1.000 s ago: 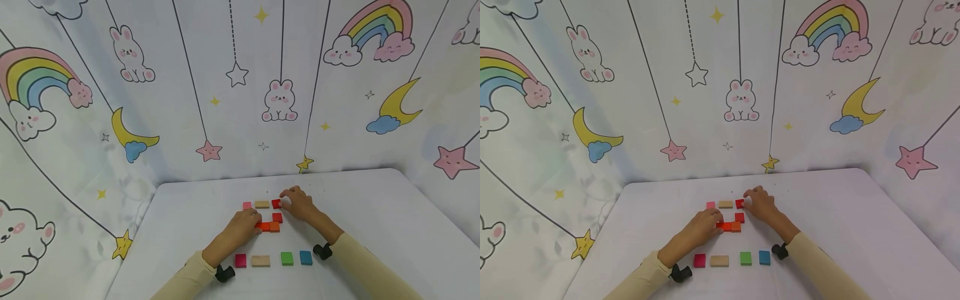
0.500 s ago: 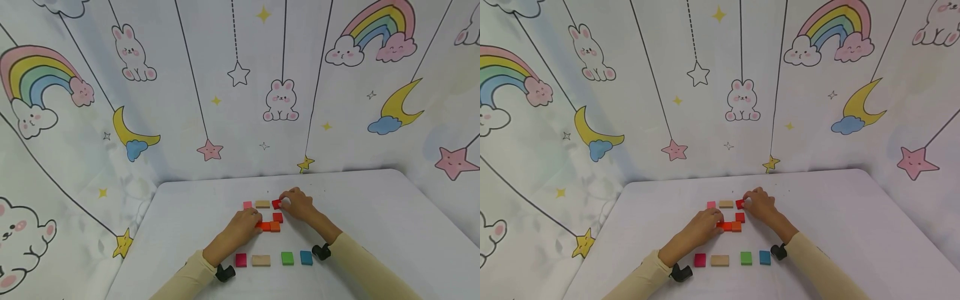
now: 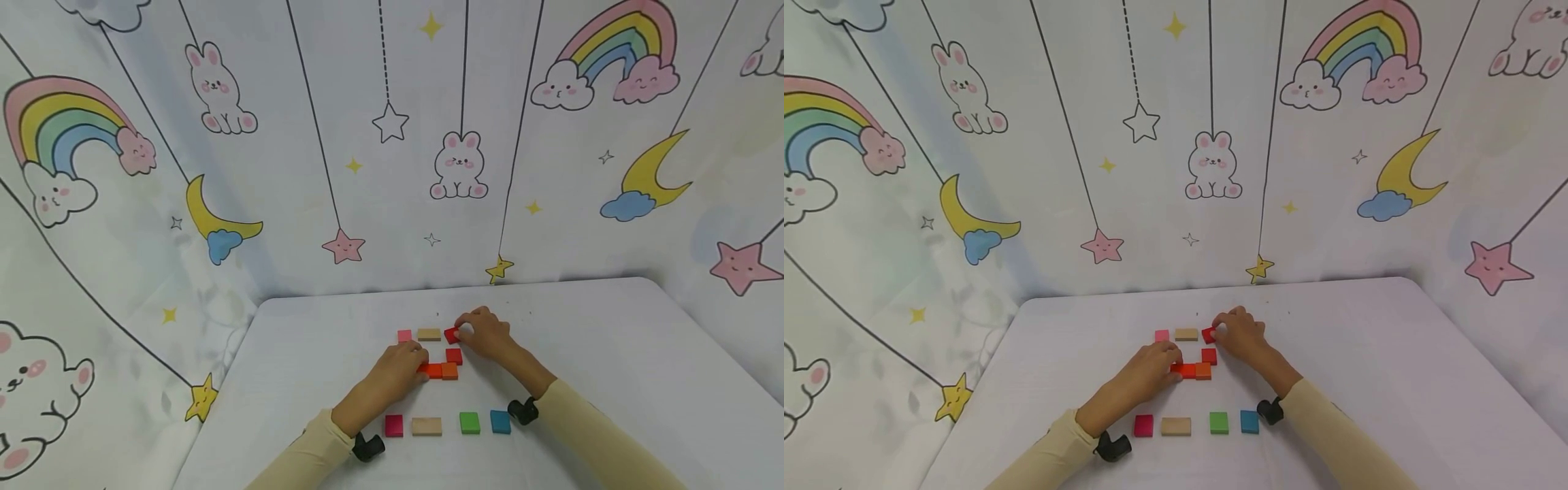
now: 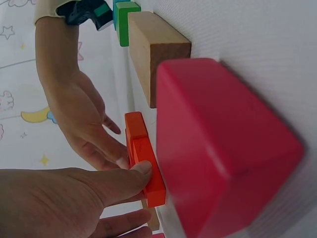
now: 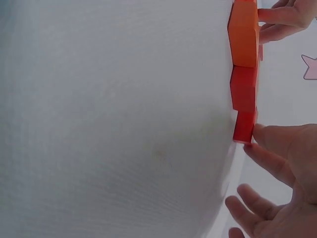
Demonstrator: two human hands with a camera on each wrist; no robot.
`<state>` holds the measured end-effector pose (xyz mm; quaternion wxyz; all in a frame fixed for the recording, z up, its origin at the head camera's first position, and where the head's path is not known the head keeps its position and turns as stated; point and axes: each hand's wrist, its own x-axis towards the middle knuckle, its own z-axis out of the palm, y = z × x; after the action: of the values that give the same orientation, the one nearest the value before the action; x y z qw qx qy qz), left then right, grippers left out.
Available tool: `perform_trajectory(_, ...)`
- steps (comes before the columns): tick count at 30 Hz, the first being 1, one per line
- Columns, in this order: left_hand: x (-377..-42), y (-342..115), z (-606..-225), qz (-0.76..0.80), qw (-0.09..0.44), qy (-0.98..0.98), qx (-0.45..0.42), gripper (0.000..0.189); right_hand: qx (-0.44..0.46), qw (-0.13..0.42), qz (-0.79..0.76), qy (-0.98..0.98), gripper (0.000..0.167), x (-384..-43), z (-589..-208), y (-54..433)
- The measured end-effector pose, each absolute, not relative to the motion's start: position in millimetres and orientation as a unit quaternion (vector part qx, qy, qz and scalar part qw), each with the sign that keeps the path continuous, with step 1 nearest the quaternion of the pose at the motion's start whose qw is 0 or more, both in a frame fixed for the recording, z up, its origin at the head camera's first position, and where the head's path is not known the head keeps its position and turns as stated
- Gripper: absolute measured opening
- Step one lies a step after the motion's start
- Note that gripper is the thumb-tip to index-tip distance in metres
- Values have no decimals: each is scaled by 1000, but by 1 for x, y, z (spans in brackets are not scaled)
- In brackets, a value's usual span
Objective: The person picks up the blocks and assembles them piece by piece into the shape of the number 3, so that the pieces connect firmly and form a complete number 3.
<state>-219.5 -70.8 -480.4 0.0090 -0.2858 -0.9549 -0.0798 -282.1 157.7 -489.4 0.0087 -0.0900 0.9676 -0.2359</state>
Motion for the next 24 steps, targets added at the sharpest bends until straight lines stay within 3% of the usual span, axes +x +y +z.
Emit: perform_trajectory(24,-219,-71,-483,-86,11,-955,-284,25,-126,28,-250,960,20,-276,-488,165)
